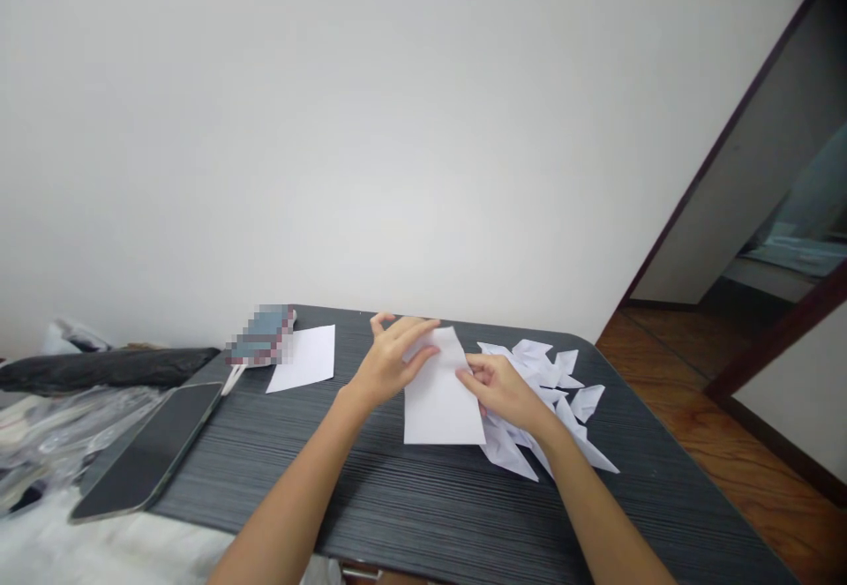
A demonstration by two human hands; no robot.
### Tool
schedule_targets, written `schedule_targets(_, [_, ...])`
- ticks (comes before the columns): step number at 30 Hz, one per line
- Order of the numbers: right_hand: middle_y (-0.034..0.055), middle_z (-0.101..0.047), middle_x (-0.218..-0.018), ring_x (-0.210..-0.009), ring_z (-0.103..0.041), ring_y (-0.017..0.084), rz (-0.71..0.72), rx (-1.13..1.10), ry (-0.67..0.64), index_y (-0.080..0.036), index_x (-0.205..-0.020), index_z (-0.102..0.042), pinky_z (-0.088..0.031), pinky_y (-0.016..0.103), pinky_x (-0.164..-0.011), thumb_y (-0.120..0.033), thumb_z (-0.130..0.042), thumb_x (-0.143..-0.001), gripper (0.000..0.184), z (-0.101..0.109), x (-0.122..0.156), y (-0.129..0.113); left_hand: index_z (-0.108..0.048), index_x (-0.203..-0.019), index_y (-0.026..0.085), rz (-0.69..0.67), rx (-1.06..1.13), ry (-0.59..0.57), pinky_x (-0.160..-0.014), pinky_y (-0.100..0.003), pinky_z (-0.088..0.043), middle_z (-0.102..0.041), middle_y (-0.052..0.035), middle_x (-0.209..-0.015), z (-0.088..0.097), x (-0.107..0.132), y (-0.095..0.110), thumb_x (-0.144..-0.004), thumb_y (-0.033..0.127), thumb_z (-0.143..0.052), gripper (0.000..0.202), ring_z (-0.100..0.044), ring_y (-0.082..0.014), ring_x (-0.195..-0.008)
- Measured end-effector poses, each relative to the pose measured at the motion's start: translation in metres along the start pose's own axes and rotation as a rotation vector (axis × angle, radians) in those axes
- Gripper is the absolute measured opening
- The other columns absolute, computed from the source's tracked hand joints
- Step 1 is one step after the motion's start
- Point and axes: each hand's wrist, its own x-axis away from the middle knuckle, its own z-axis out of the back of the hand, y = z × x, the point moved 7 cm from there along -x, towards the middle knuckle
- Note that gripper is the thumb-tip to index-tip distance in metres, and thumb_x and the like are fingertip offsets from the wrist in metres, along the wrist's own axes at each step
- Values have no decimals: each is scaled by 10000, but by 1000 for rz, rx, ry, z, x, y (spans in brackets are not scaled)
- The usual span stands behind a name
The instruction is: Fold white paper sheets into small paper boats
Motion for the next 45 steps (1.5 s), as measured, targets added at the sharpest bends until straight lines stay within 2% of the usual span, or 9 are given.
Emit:
schedule_targets(6, [22,-632,-866,-628,-559,103,48,-61,-71,-245,-1285,-326,-443,198,-546,-315,-421,-813,486,7,11,-23,-629,-766,141,424,580,-102,-601,-244,-414,-641,-58,-751,-19,6,-30,-694,367,-578,243,-561,-158,-660])
schedule_targets(10, [37,-452,-1247,-1072,-470,226,140,113,-150,-252,-1072,-583,-420,309,-820,-263,-529,-745,331,21,20,-31,-611,-736,107,635,894,-149,-522,-202,-402,-627,-40,-678,-42,14,-46,-615,350,-661,276,-548,-116,-564])
schedule_targets(16, [104,-608,-1021,-884,-585,229,64,-126,-184,-200,-1041,-608,-461,354,-740,-362,-516,-753,343,35,31,-16,-601,-726,99,838,1174,-187,-517,-209,-418,-619,-29,-648,-63,26,-64,-551,291,-722,286,-555,-98,-521])
schedule_targets(20, [92,-614,-912,-794,-585,188,101,-191,-148,-215,-1074,-583,-468,328,-695,-352,-545,-740,363,34,28,-17,-600,-719,90,873,1201,-242,-515,-211,-421,-620,-38,-644,-69,30,-67,-547,275,-728,283,-562,-103,-523])
schedule_targets(24, [69,-532,-948,-865,-512,169,225,19,-34,-219,-799,-684,-429,294,-751,-331,-549,-743,184,33,18,-30,-602,-716,95,860,1132,-270,-506,-212,-417,-627,-37,-639,-73,31,-65,-561,294,-716,276,-562,-110,-519])
schedule_targets(28, [59,-486,-1036,-940,-469,178,244,82,81,-201,-644,-661,-389,314,-830,-331,-580,-716,170,32,11,-31,-622,-775,98,759,1007,-189,-523,-212,-422,-653,-60,-706,-64,24,-59,-591,307,-689,286,-576,-125,-560])
schedule_targets(33, [82,-536,-1042,-980,-496,203,186,-14,142,-177,-682,-633,-404,343,-825,-338,-548,-736,190,29,4,-18,-633,-818,115,659,880,-126,-548,-220,-431,-668,-69,-771,-51,16,-41,-610,310,-665,288,-593,-150,-621])
schedule_targets(40, [19,-335,-1303,-1176,-326,239,248,315,-58,-227,-734,-662,-299,400,-951,-211,-576,-711,91,26,18,-32,-628,-753,126,676,805,-4,-538,-211,-425,-661,-40,-706,-37,12,-54,-590,264,-669,217,-587,-140,-596])
schedule_targets(45, [-19,-268,-1351,-1240,-219,238,288,487,-157,-291,-827,-673,-206,474,-990,-118,-486,-748,266,10,23,-35,-642,-753,116,735,816,-208,-490,-209,-416,-654,-47,-659,-31,15,-66,-610,272,-653,212,-578,-139,-539])
